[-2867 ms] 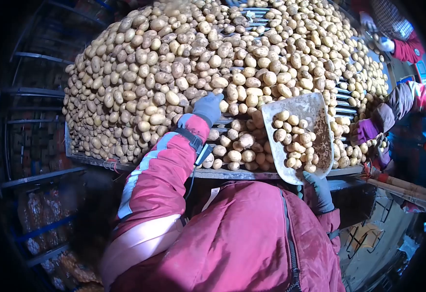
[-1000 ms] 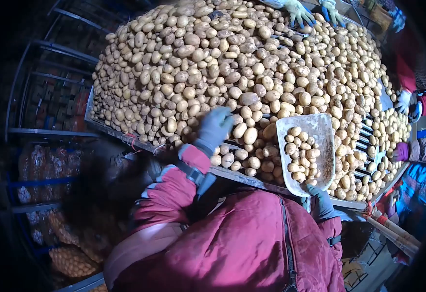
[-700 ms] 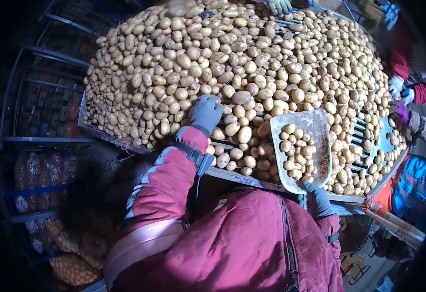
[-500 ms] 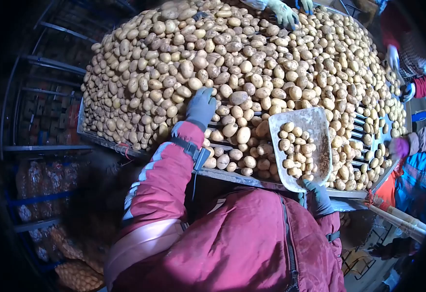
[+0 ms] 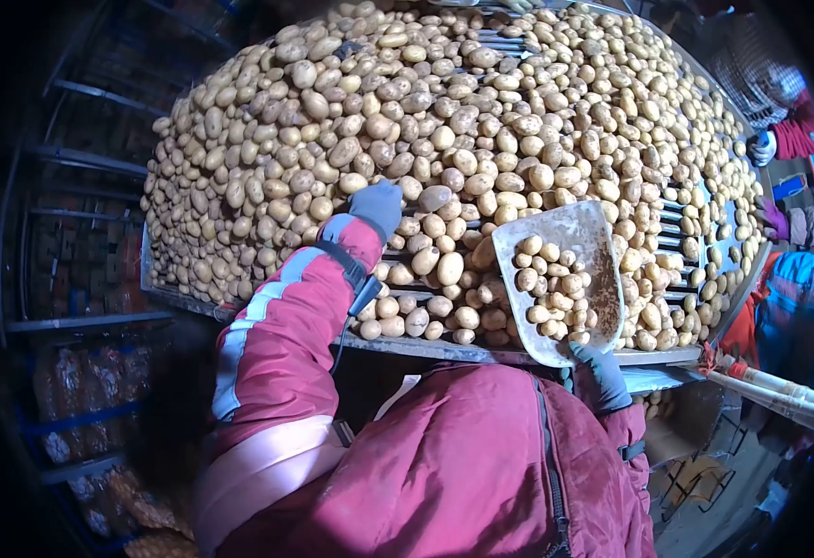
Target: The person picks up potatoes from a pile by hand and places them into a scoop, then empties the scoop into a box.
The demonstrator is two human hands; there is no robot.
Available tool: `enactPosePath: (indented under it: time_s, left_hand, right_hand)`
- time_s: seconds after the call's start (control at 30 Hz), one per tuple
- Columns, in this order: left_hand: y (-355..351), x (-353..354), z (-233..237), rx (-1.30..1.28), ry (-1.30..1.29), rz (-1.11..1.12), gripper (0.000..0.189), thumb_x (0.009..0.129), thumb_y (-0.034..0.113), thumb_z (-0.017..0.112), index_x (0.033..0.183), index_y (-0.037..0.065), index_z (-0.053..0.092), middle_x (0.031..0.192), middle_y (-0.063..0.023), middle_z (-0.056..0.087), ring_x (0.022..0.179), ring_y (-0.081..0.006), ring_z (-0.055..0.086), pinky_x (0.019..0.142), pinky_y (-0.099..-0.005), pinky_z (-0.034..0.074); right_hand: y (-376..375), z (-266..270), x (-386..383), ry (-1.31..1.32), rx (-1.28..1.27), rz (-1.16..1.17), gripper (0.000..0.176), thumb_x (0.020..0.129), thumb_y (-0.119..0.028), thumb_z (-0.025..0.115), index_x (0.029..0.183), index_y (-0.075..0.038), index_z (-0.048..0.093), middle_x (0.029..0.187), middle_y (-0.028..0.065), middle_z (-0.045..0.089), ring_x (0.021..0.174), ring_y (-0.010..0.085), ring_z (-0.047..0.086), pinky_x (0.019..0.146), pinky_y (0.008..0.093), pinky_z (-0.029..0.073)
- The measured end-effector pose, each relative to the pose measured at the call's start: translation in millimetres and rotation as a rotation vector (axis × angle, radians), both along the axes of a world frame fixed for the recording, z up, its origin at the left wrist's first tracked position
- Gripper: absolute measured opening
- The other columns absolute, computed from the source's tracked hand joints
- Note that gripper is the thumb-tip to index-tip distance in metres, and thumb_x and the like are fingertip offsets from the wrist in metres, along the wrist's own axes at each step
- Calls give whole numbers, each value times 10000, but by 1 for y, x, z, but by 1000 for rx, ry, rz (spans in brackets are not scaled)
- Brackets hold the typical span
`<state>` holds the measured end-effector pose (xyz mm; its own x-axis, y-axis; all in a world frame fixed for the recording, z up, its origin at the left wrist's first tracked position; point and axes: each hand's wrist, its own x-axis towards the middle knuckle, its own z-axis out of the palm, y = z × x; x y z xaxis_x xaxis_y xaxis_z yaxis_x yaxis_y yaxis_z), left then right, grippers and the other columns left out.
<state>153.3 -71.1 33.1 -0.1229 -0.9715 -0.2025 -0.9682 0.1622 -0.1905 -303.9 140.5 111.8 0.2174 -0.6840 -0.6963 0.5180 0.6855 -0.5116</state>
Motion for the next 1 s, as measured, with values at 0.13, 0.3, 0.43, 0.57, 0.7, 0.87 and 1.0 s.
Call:
enactPosePath:
  time_s: [0.13,0.3,0.43,0.57,0.7,0.87,1.0]
  left_hand:
    - [28,6,-3,-25,-54,-67,190,902,184,634,1061,114,710,1066,-142,671,949,-307,727,755,-468,590]
    - [76,0,15,33,277,125,228,934,281,597,995,89,705,1142,-181,681,980,-404,700,811,-516,573]
    - [78,-6,63,233,306,224,289,962,346,563,1018,103,708,1128,-209,685,1002,-402,700,822,-528,567]
    - [58,16,55,-235,460,239,252,941,323,626,1052,114,713,1057,-205,678,989,-411,673,869,-519,548]
    - [48,9,39,-239,406,333,285,938,334,641,1119,121,697,1054,-218,675,1017,-418,668,894,-525,538]
    - [48,2,52,-107,429,314,323,949,363,623,1141,112,687,1082,-251,682,985,-448,673,874,-537,540]
    - [32,11,56,-127,555,240,320,944,362,628,1088,86,702,1139,-228,680,1000,-448,662,872,-528,531]
  right_hand:
    - [2,-8,0,-89,-20,-13,507,864,-6,699,1346,-4,543,1154,88,690,973,212,694,765,330,580]
    - [5,-27,-2,11,-96,-19,545,855,-16,681,1375,31,526,1244,128,677,1107,261,676,953,380,554]
    - [2,-22,-4,-47,-53,-32,635,836,28,688,1432,15,471,1279,132,651,1128,269,668,972,387,555]
    - [-1,-15,4,-41,-125,-65,614,812,8,699,1399,9,518,1302,110,658,1193,267,639,1051,391,495]
    - [0,-18,0,-28,-82,-44,619,809,4,705,1400,7,520,1321,106,649,1197,259,636,1046,391,496]
    - [2,-22,-2,-28,-103,-69,603,836,52,691,1403,22,488,1242,132,655,1104,264,675,935,383,573]
    - [6,-33,-14,27,-6,54,569,857,17,691,1393,19,499,1240,135,657,1074,260,685,910,377,577]
